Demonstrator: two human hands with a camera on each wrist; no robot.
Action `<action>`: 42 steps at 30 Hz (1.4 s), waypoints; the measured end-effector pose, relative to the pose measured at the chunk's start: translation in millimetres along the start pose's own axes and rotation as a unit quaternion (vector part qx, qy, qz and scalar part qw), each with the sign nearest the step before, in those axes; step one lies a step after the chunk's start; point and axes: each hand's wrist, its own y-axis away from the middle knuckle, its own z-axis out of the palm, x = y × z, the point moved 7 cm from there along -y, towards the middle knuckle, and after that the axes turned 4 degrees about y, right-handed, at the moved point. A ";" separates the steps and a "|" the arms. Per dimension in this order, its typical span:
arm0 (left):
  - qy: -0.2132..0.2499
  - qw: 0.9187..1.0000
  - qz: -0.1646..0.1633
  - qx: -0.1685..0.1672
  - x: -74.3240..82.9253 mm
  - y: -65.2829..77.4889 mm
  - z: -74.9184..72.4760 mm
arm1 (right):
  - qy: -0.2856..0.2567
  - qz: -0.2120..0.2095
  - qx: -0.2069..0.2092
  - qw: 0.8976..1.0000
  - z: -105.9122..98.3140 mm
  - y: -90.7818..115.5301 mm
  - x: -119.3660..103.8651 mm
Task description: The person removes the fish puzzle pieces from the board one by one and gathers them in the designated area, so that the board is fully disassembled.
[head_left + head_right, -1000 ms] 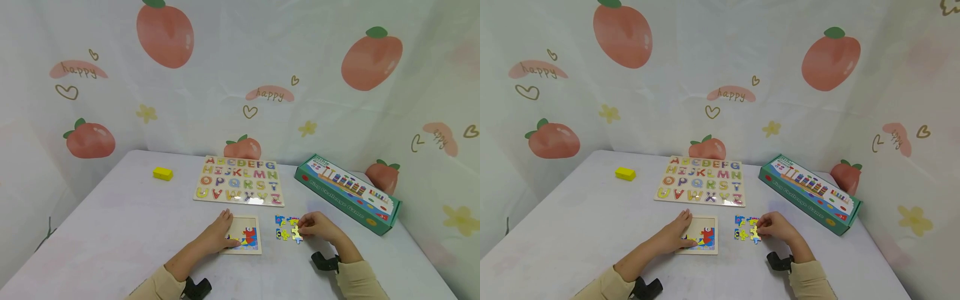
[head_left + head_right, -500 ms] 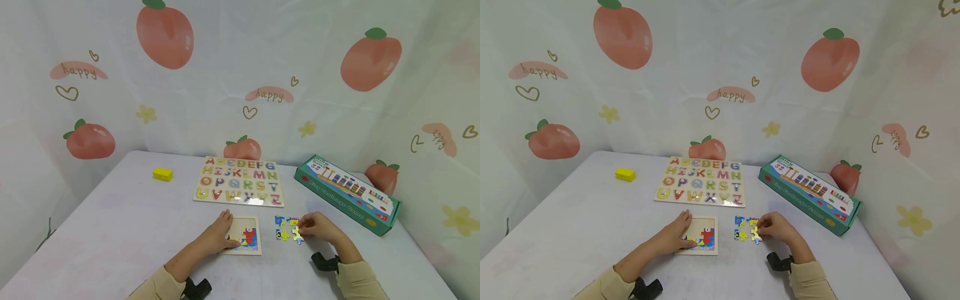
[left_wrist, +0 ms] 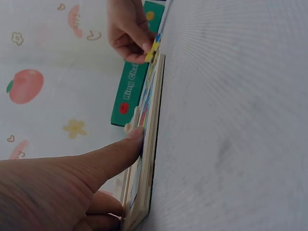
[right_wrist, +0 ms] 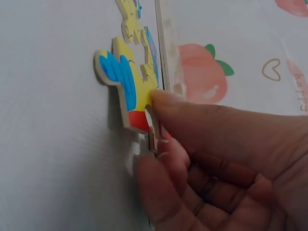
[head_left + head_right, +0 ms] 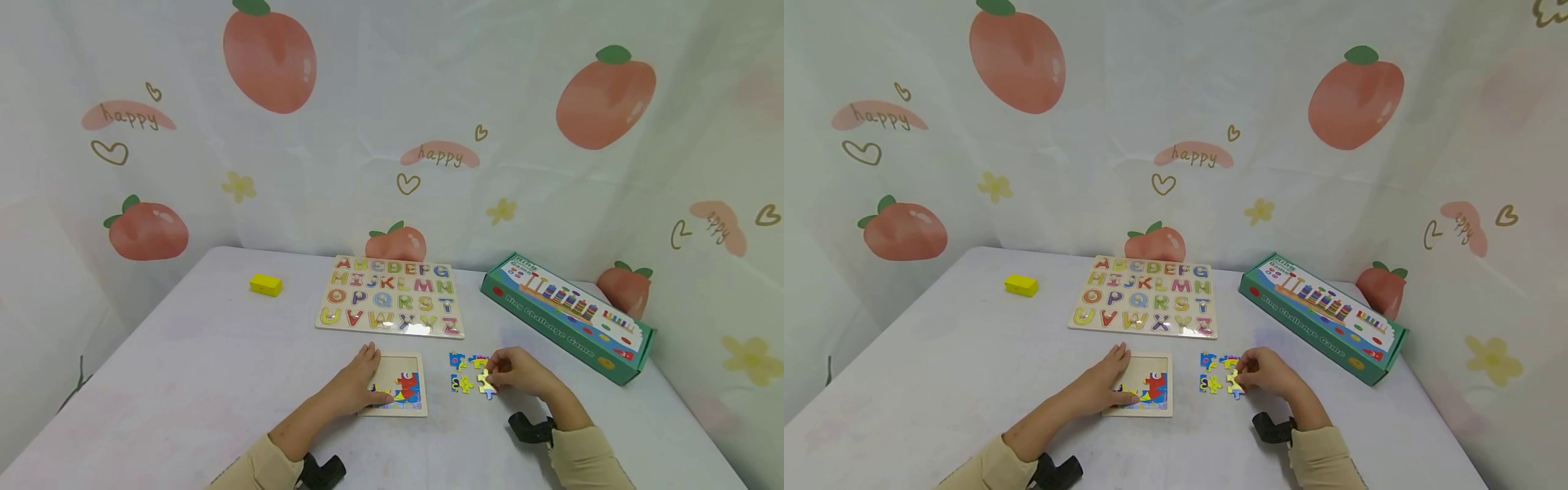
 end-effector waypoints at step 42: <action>-0.058 0.998 0.002 -0.005 6.5 -3.5 0.3 | 0.056 -0.076 0.004 0.996 19.9 -21.7 -57.1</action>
